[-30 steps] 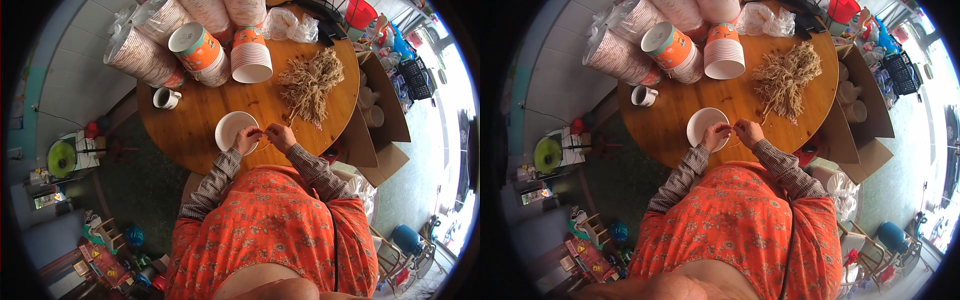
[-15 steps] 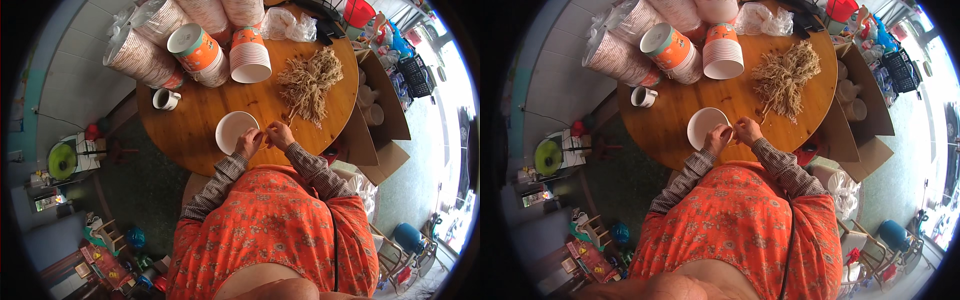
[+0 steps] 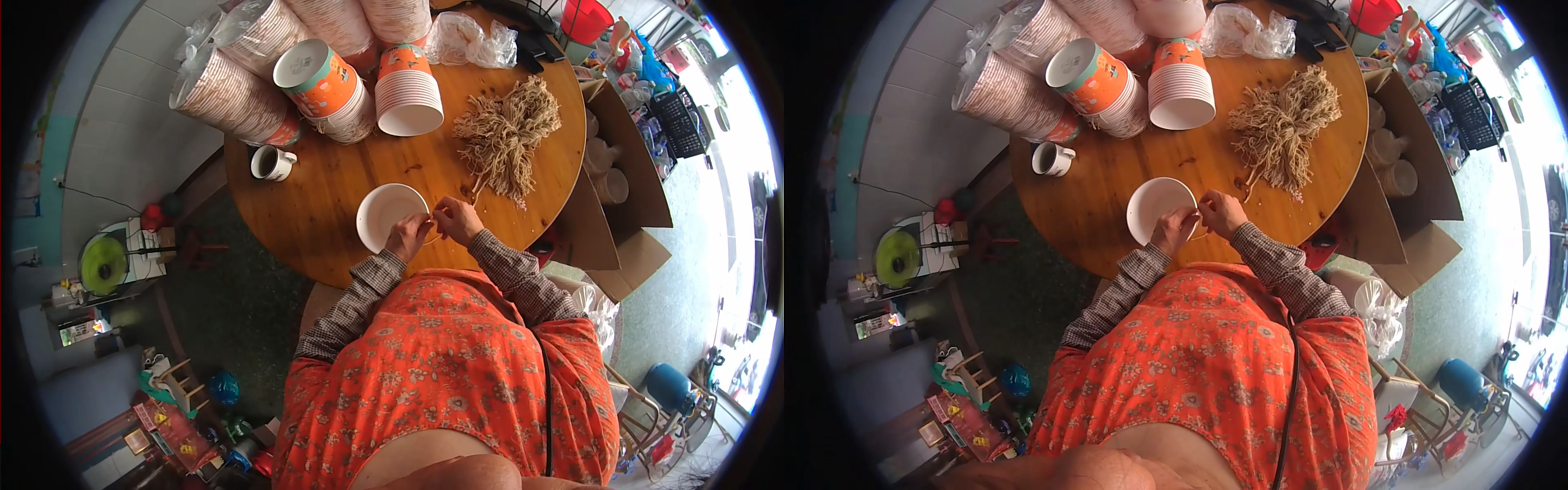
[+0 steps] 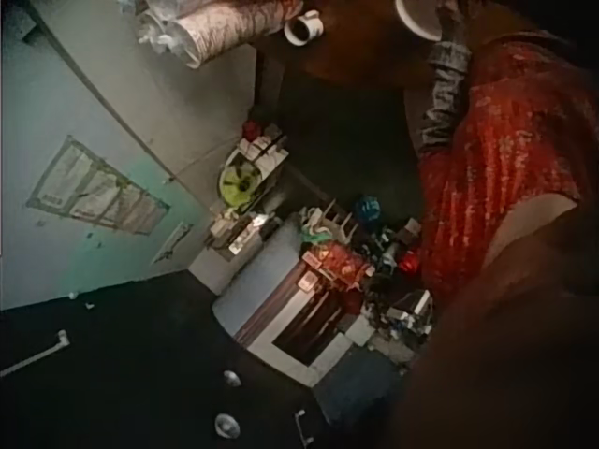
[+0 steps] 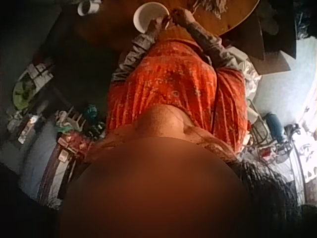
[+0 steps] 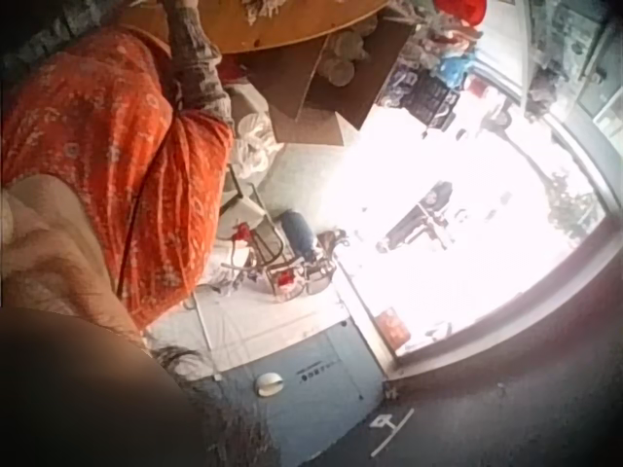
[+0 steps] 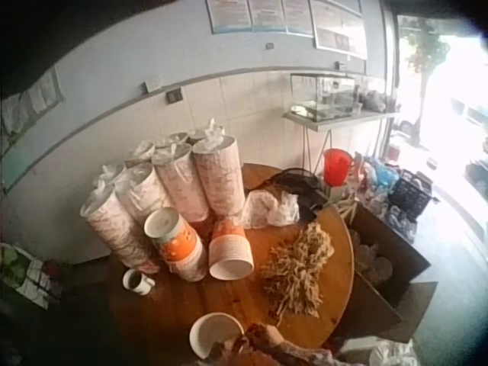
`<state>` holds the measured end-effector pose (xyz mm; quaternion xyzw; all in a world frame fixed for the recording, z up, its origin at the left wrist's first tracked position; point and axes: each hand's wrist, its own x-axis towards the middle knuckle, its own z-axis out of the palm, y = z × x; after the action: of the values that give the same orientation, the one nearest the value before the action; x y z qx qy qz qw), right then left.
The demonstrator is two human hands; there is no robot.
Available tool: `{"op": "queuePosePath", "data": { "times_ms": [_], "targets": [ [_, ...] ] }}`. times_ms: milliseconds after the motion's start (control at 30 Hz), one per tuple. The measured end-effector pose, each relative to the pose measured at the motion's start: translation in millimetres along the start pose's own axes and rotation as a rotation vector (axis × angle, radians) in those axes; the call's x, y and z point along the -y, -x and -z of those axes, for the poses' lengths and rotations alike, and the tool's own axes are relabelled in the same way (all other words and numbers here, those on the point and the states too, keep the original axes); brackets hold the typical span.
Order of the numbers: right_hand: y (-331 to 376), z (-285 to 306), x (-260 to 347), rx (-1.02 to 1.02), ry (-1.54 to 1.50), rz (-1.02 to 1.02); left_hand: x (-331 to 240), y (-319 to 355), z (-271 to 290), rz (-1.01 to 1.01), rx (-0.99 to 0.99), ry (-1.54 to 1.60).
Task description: The person is placing small amounts of dried stringy roots into paper bowls for packaging.
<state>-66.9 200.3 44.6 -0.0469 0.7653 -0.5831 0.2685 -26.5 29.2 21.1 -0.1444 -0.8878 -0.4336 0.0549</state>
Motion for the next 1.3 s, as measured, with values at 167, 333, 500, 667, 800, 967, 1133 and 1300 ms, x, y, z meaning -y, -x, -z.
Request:
{"op": "queuePosePath", "data": {
  "times_ms": [167,333,500,667,800,967,1133,1300],
  "targets": [
    [-1.4,1.9,-9.1,-0.046,0.125,0.1,-0.5,-2.4,0.2,0.427,0.019,0.403],
    [4.2,6.1,-7.1,-0.104,0.374,0.261,5.0,-8.6,3.4,0.775,0.016,0.78],
    [6.4,7.4,1.4,-0.049,0.71,0.568,10.1,-8.8,-5.3,0.699,0.092,0.726],
    [1.1,9.9,4.0,-0.034,0.804,0.602,9.0,-7.7,-8.0,0.486,0.245,0.443],
    [-4.6,8.9,3.7,-0.196,0.533,0.583,14.8,-3.6,-9.5,0.647,0.331,0.737],
    [-0.2,6.5,-15.8,-0.202,0.097,0.144,15.1,-6.6,-0.8,0.826,0.239,0.901],
    [0.7,1.4,-35.3,-0.132,-0.127,0.11,14.6,-7.2,-1.4,0.787,0.217,0.891],
    [0.4,3.0,-25.0,-0.142,-0.02,0.029,12.4,-4.7,-2.4,0.758,0.196,0.842]
  ]
}}
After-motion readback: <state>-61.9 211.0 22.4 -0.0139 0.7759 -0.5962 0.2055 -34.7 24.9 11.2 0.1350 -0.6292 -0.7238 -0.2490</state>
